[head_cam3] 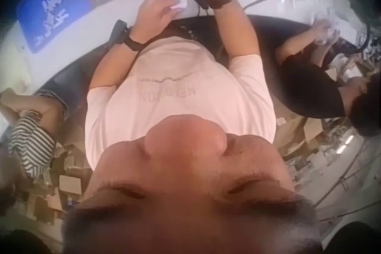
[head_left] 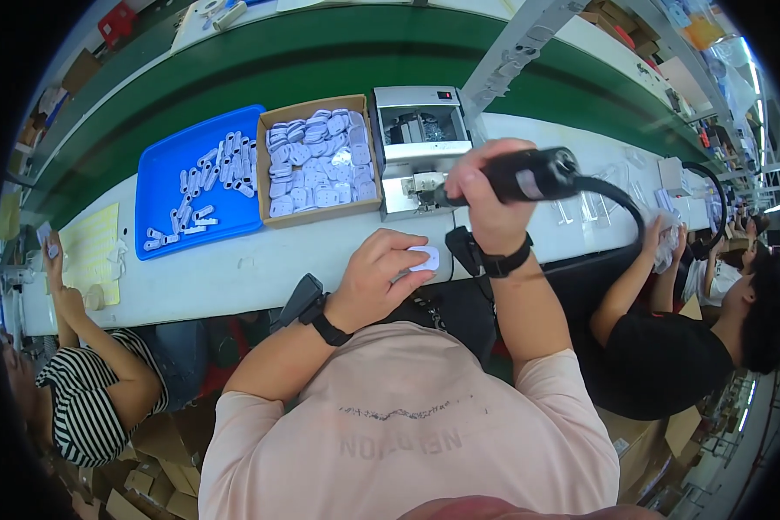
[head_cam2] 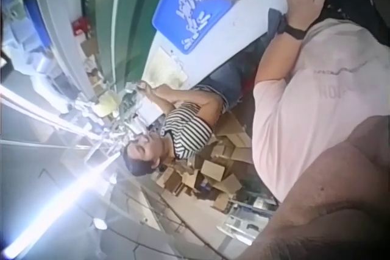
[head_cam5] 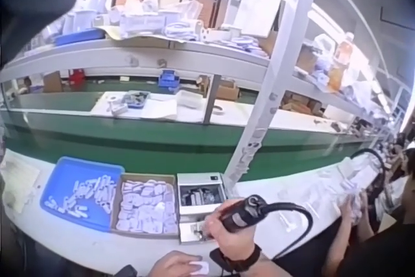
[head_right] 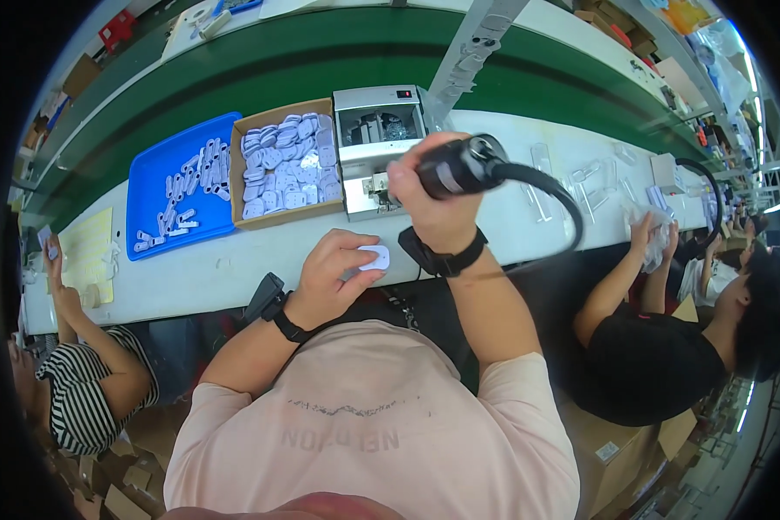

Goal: Assembling small white components using a handheld tool on a production line.

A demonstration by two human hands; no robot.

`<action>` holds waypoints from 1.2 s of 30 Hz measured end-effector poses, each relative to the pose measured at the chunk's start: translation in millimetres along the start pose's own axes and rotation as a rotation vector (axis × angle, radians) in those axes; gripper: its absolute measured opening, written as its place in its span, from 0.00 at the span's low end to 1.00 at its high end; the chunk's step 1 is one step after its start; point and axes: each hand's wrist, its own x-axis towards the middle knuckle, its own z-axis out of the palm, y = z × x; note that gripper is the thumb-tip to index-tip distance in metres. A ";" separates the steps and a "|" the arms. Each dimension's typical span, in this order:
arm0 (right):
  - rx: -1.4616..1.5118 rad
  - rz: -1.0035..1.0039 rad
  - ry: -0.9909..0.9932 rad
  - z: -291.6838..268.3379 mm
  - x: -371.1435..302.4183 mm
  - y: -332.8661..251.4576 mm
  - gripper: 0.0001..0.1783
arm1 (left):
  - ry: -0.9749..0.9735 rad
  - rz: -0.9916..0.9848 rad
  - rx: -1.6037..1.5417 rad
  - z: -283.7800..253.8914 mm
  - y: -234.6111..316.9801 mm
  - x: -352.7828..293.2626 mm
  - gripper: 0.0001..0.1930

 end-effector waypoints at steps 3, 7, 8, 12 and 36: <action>-0.052 0.127 -0.006 4.6 5.2 6.5 0.15 | 0.017 -0.006 -0.002 -0.1 -0.5 -0.4 0.16; -0.119 0.330 -0.020 8.1 15.6 -0.7 0.15 | -0.012 -0.024 -0.011 -1.8 1.1 -1.8 0.16; -0.142 0.398 -0.024 7.6 16.7 -3.2 0.15 | -0.005 -0.023 -0.018 -0.1 0.9 -3.6 0.16; -0.176 0.458 -0.006 1.8 -8.8 -8.0 0.15 | 0.006 -0.011 -0.037 -0.4 -2.9 -2.7 0.17; -0.036 0.021 -0.278 12.8 -11.6 -92.0 0.22 | -0.050 -0.053 -0.004 4.6 3.3 8.8 0.18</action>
